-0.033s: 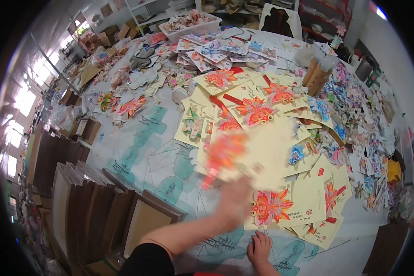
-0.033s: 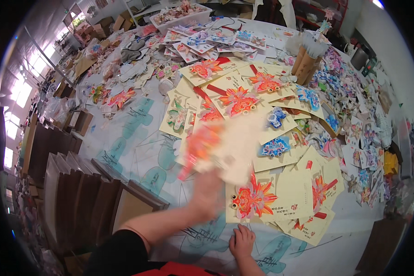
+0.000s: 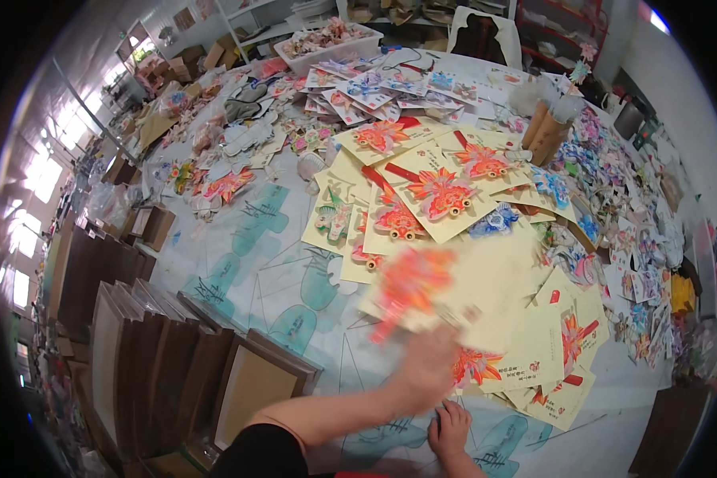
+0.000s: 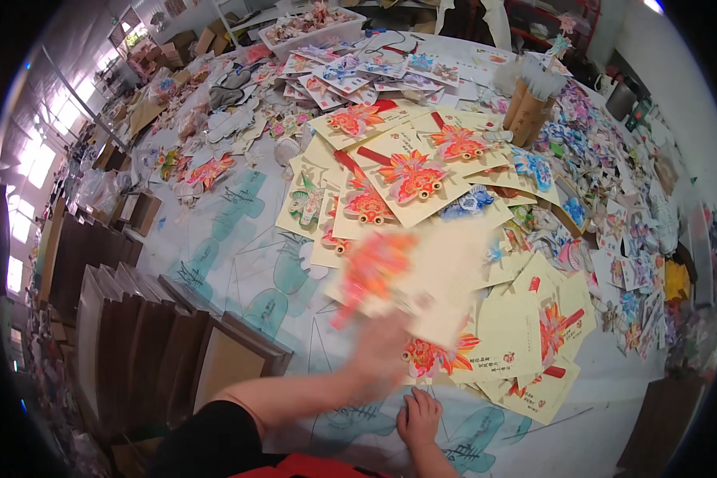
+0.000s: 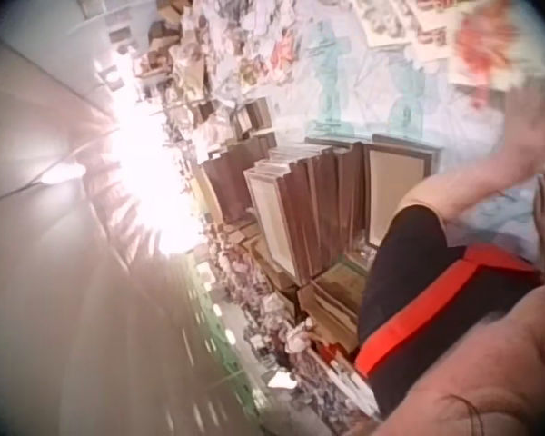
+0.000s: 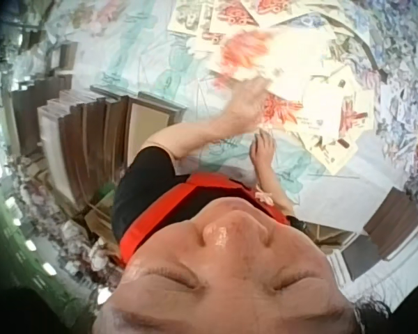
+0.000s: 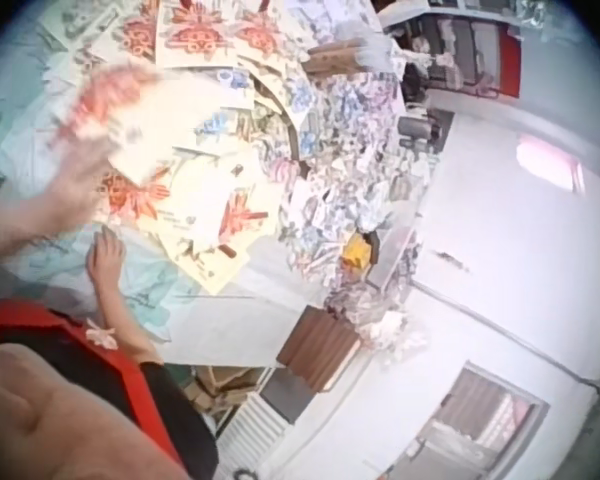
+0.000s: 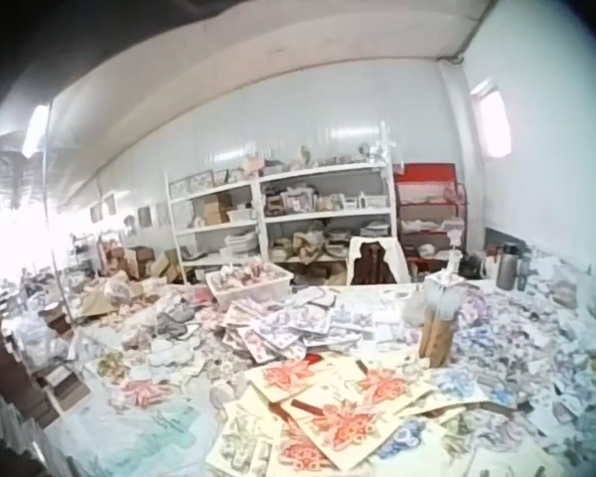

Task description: The person assembles wooden picture frames in a workshop. They pick up a frame, insert a decorative paper cutout, place a backing board, and secure the back with a wooden stand using a small stick. The process is repeated for multiple frames.

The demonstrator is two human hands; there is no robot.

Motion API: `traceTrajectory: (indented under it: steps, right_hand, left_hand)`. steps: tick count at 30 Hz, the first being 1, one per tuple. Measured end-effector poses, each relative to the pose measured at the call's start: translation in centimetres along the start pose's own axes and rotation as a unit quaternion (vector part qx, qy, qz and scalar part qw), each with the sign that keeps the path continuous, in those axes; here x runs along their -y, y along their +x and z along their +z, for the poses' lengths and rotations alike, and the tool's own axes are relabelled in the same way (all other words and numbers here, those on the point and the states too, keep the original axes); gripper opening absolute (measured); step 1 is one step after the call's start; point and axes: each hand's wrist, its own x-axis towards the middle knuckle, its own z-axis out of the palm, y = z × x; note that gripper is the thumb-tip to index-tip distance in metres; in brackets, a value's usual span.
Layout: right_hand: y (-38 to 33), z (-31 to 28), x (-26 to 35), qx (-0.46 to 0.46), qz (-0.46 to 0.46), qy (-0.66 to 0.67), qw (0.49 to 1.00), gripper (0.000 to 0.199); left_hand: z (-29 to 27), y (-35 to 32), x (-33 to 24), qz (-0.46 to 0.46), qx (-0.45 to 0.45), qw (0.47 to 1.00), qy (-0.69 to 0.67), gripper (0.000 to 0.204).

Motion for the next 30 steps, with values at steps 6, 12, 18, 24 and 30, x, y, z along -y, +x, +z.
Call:
traceTrajectory:
  steps: [6, 12, 18, 24, 30]
  right_hand:
    - [1.0, -0.8, 0.5, -0.005, 0.014, -0.001, 1.0, 0.029]
    - [1.0, -0.6, 0.4, 0.009, 0.018, 0.017, 1.0, 0.028]
    - [-0.3, 0.1, -0.3, 0.099, 0.053, 0.013, 0.994, 0.043]
    - [1.1, -1.0, 0.4, 0.043, 0.031, 0.012, 0.999, 0.032]
    - [1.3, -0.9, 0.8, 0.002, 0.027, 0.004, 1.0, 0.03]
  left_hand:
    - [1.9, 4.6, 1.0, -0.008, 0.164, 0.963, -0.214, 0.053]
    - [-3.9, 16.0, 24.9, -0.374, -0.178, 0.875, -0.25, 0.049]
    - [-5.6, 23.7, 32.2, -0.408, -0.337, 0.671, -0.519, 0.044]
    - [-5.3, 24.4, 31.8, -0.3, -0.327, 0.578, -0.685, 0.034]
    - [-2.5, 15.2, 13.1, -0.171, -0.146, 0.63, -0.743, 0.052]
